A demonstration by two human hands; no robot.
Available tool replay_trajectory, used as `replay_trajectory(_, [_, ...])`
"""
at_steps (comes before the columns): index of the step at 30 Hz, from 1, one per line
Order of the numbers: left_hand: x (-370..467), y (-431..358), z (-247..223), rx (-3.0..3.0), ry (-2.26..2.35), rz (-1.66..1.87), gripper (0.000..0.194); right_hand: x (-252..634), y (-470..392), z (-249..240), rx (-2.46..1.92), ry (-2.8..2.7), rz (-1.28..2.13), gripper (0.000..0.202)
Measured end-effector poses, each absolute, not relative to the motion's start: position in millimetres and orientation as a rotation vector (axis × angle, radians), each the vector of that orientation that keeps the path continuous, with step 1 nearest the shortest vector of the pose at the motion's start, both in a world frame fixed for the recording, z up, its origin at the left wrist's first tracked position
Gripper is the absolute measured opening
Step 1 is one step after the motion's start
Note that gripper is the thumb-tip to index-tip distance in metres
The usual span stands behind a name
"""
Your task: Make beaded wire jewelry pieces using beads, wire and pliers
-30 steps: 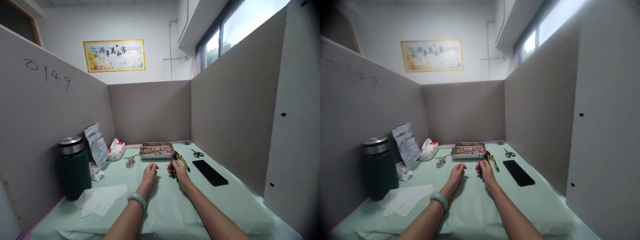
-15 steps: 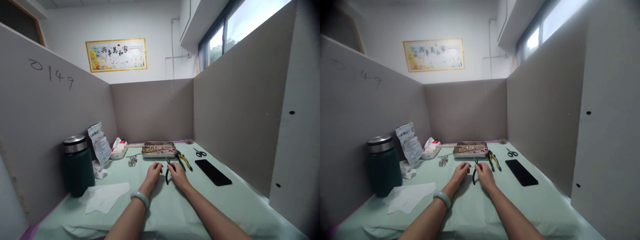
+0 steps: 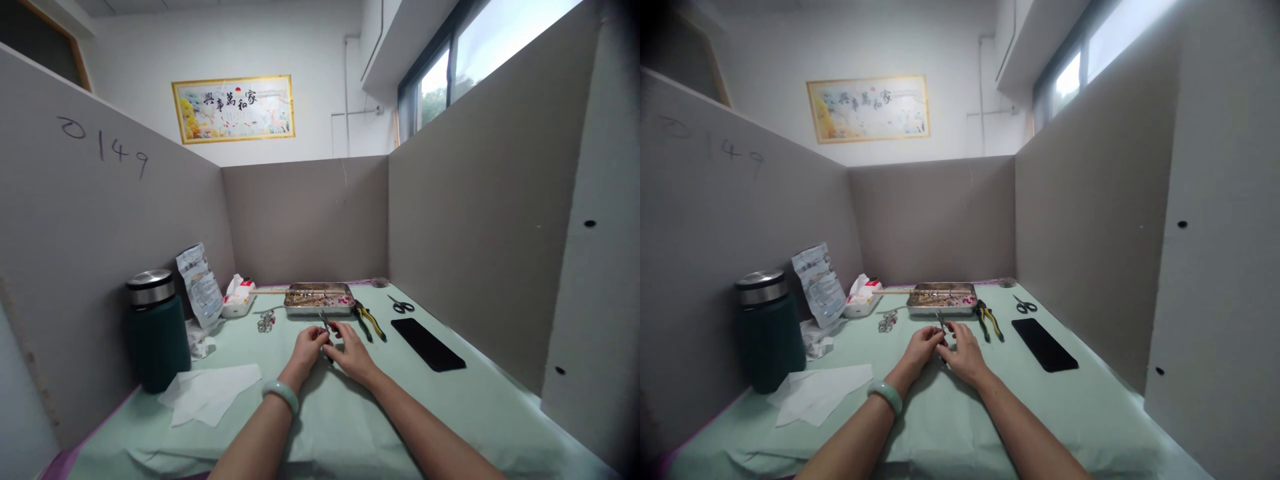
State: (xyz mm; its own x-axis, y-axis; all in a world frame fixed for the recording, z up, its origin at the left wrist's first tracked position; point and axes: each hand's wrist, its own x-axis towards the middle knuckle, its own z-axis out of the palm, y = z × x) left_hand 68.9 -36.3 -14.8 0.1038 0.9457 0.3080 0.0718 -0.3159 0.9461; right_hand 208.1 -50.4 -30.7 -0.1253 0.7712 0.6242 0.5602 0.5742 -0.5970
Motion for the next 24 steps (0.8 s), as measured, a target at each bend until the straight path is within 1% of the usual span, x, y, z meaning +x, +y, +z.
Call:
replay_trajectory(2, [69, -39, -12, 1.525, 1.024, 1.33, 0.023, 206, -53, -31, -1.127, -1.824, 0.22, 0.063])
replay_trajectory(3, [70, -40, -12, 1.517, 1.019, 1.331, 0.024, 206, -54, -32, -1.148, -1.824, 0.201, 0.068])
replay_trajectory(8, [73, -42, -9, 1.508, 1.014, 1.316, 0.022, 205, -55, -33, -1.183, -1.845, 0.162, 0.068])
replay_trajectory(10, [74, -42, -9, 1.5, 1.03, 1.312, 0.021, 206, -55, -33, -1.191, -1.837, 0.166, 0.063])
replay_trajectory(16, [74, -45, -8, 1.363, 1.109, 1.282, 0.023, 212, -46, -33, -1.285, -1.685, 0.23, 0.034])
replay_trajectory(21, [77, -43, -5, 1.271, 1.147, 1.19, 0.022, 214, -40, -34, -1.279, -1.632, 0.356, 0.027])
replay_trajectory(24, [80, -33, 0, 1.2, 1.194, 1.137, 0.031, 211, -32, -32, -1.258, -1.647, 0.454, 0.022])
